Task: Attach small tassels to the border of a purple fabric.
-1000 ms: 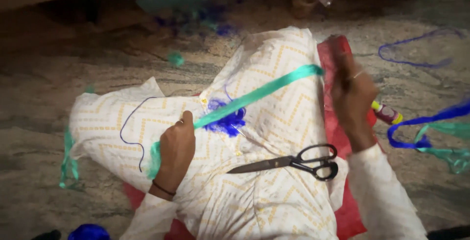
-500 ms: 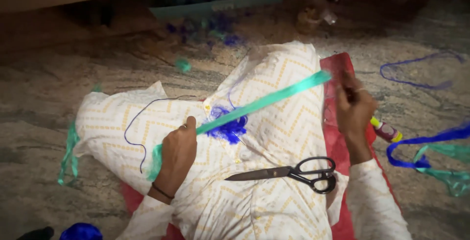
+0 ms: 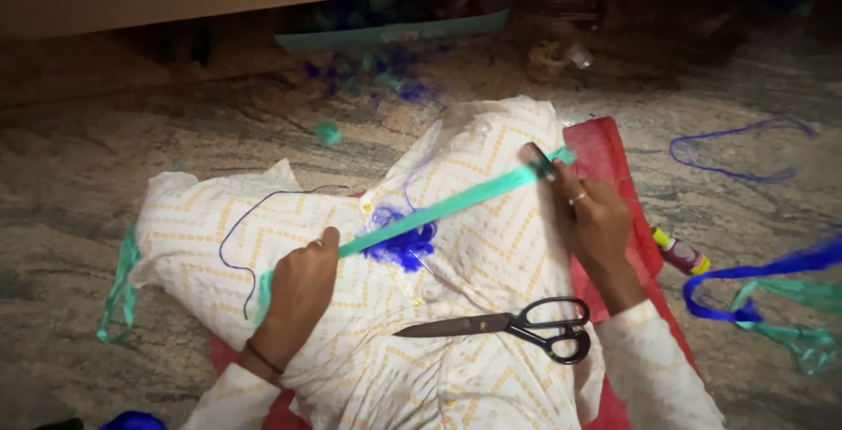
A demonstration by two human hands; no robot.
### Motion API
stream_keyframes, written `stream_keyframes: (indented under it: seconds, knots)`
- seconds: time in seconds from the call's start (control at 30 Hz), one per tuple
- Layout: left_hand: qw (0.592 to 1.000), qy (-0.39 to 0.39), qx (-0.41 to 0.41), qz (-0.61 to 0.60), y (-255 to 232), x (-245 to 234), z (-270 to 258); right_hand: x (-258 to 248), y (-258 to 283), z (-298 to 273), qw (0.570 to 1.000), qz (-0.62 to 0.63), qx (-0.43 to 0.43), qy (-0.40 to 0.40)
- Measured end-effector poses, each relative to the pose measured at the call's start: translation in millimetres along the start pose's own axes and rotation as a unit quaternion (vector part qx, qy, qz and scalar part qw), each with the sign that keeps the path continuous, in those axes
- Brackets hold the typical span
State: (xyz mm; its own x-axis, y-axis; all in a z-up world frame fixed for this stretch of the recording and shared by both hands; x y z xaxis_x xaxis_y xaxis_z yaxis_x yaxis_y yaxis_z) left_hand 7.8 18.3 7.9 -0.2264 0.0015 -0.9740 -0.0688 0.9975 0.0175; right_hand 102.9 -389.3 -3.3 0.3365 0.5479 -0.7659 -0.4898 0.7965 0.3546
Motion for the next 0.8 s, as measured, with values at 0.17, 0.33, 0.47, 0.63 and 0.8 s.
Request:
stream_keyframes:
  seconds: [0.17, 0.33, 0.47, 0.63, 0.8]
  knots:
    - [0.999, 0.000, 0.007, 0.053, 8, -4, -4, 25, -65, -27, 0.969, 0.162, 0.157, -0.097]
    - [0.996, -0.006, 0.010, 0.089, 2, -9, -4, -16, 18, 19, 0.980, 0.002, -0.194, 0.052]
    - [0.998, -0.002, 0.019, 0.063, 4, -4, -7, 19, -39, -21, 0.989, -0.124, -0.012, 0.077]
    - [0.998, -0.010, 0.002, 0.059, 8, -4, -5, 20, -130, -91, 0.922, 0.101, 0.373, -0.005]
    - [1.000, 0.009, -0.019, -0.001, 5, -24, 0, 0, -58, -58, 0.977, -0.048, 0.205, 0.045]
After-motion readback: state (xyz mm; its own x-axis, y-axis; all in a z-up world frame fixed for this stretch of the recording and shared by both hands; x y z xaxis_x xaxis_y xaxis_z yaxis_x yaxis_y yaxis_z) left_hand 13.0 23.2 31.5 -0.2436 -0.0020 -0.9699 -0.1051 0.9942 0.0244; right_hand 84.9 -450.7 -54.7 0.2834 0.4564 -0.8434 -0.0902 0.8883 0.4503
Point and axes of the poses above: each hand's wrist, its own z-axis towards the middle knuckle, its own x-axis out of the palm, y = z × x, the point moved 1 cm from there along z, towards the middle knuckle, and after that the axes turned 11 degrees about -x, right-handed, at the moved point
